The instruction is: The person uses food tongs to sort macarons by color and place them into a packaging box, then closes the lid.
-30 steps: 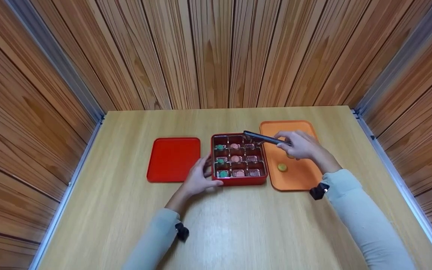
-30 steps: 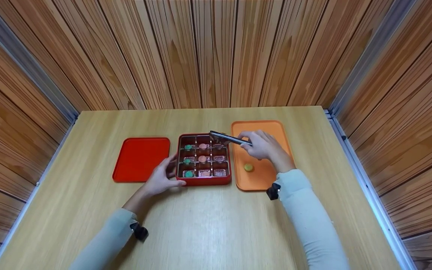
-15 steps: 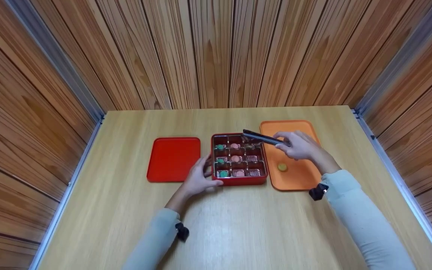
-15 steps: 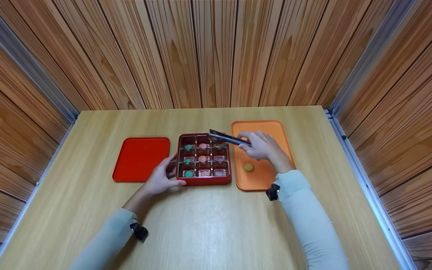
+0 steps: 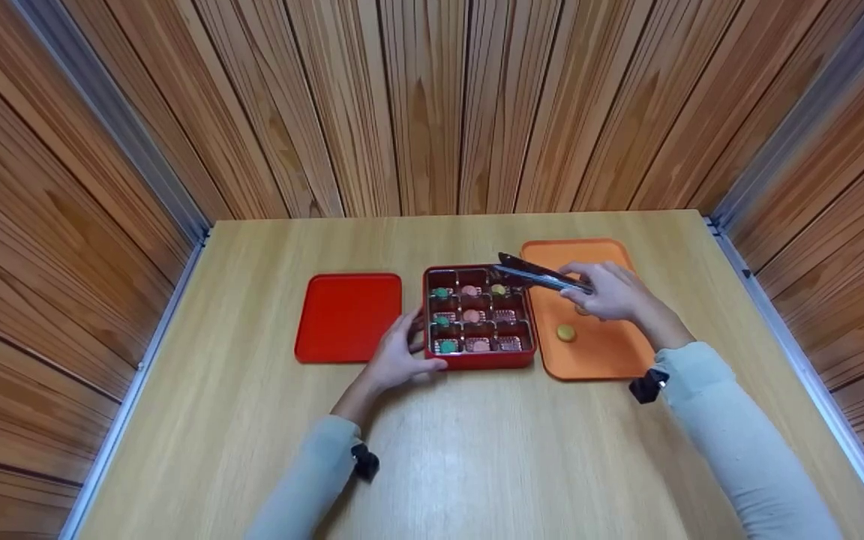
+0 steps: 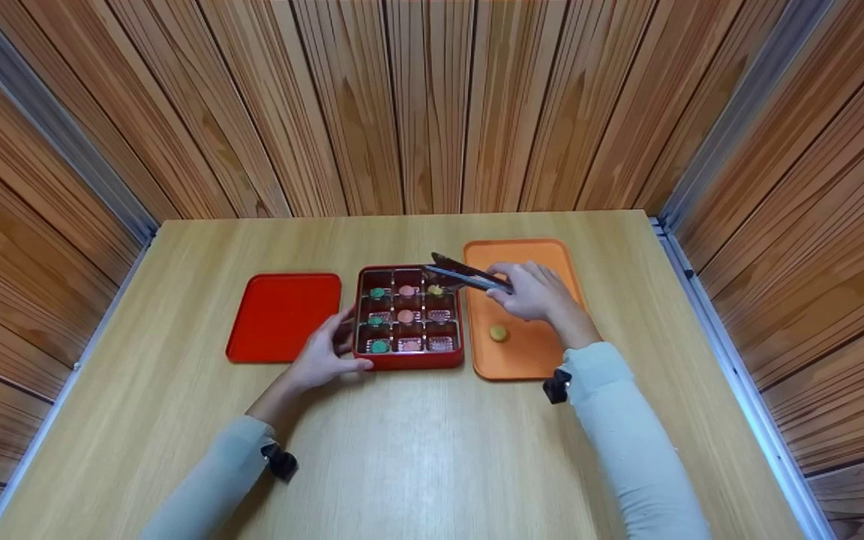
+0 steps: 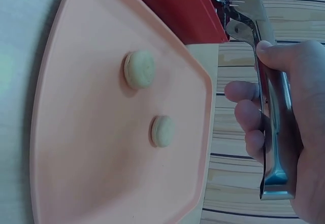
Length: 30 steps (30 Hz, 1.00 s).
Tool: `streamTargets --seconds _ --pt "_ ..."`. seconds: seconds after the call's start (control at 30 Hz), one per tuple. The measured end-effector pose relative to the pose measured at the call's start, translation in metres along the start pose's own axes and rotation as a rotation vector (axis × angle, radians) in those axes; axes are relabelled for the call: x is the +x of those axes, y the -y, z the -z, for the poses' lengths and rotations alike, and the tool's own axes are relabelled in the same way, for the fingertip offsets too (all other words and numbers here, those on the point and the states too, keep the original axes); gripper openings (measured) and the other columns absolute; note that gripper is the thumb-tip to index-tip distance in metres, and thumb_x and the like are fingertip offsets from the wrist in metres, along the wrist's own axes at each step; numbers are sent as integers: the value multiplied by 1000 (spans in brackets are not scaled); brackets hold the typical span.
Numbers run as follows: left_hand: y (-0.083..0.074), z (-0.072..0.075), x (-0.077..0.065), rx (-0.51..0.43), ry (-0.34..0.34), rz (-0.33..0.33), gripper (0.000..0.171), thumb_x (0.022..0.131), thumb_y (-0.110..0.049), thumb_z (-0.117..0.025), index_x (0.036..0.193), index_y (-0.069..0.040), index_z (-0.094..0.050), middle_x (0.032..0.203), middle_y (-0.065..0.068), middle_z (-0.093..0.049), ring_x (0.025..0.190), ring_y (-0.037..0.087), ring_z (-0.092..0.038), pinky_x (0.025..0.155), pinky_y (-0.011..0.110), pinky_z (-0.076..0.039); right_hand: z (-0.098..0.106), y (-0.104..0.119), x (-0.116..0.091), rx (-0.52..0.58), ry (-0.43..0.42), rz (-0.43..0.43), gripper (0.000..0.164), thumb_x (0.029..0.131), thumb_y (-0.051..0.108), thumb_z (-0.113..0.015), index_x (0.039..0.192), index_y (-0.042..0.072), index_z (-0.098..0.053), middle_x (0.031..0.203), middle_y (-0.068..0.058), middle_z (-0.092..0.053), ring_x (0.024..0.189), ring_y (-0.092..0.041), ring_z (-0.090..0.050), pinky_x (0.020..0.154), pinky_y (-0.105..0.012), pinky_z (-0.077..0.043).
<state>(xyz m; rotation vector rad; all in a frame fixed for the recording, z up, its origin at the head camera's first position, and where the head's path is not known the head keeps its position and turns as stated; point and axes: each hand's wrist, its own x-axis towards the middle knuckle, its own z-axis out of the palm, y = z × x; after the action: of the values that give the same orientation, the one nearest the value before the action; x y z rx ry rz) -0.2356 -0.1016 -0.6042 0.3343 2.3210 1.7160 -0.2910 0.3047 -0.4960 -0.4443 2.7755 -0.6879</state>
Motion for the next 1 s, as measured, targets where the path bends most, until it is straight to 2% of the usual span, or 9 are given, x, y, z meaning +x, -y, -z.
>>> streamTargets --seconds 0.17,0.37,0.6,0.8,1.0 --pt "0 0 0 -7 12 -9 117 88 -15 -99 178 -4 -25 174 25 -46 164 44 -48 129 54 -52 5 -7 -7 16 -10 -34 54 110 33 -72 157 10 -60 93 -10 -74 58 -18 -59 50 -25 -45" --pt "0 1 1 -10 12 -21 117 87 -13 -99 178 -2 -26 173 26 -46 163 44 -48 129 54 -53 12 -15 -16 25 -37 -31 60 103 32 -77 156 9 -60 85 -8 -72 55 -17 -59 48 -25 -46" --pt "1 0 1 11 8 3 118 88 -19 -99 180 -8 -24 176 23 -44 164 42 -47 129 53 -52 17 -24 -25 5 -36 -52 60 104 35 -78 157 11 -61 75 -3 -64 54 -17 -57 48 -24 -41" --pt "1 -1 1 26 6 24 119 88 -21 -99 180 -13 -25 177 20 -44 165 40 -47 129 52 -52 18 -33 -32 -63 -61 -37 55 105 31 -77 154 9 -64 74 -3 -59 55 -17 -52 48 -25 -36" --pt "1 0 1 29 6 23 119 88 -22 -99 180 -13 -25 177 20 -43 166 40 -47 130 52 -52 20 -42 -39 -72 -61 -60 55 105 33 -76 154 10 -64 77 -4 -58 58 -19 -53 50 -25 -37"
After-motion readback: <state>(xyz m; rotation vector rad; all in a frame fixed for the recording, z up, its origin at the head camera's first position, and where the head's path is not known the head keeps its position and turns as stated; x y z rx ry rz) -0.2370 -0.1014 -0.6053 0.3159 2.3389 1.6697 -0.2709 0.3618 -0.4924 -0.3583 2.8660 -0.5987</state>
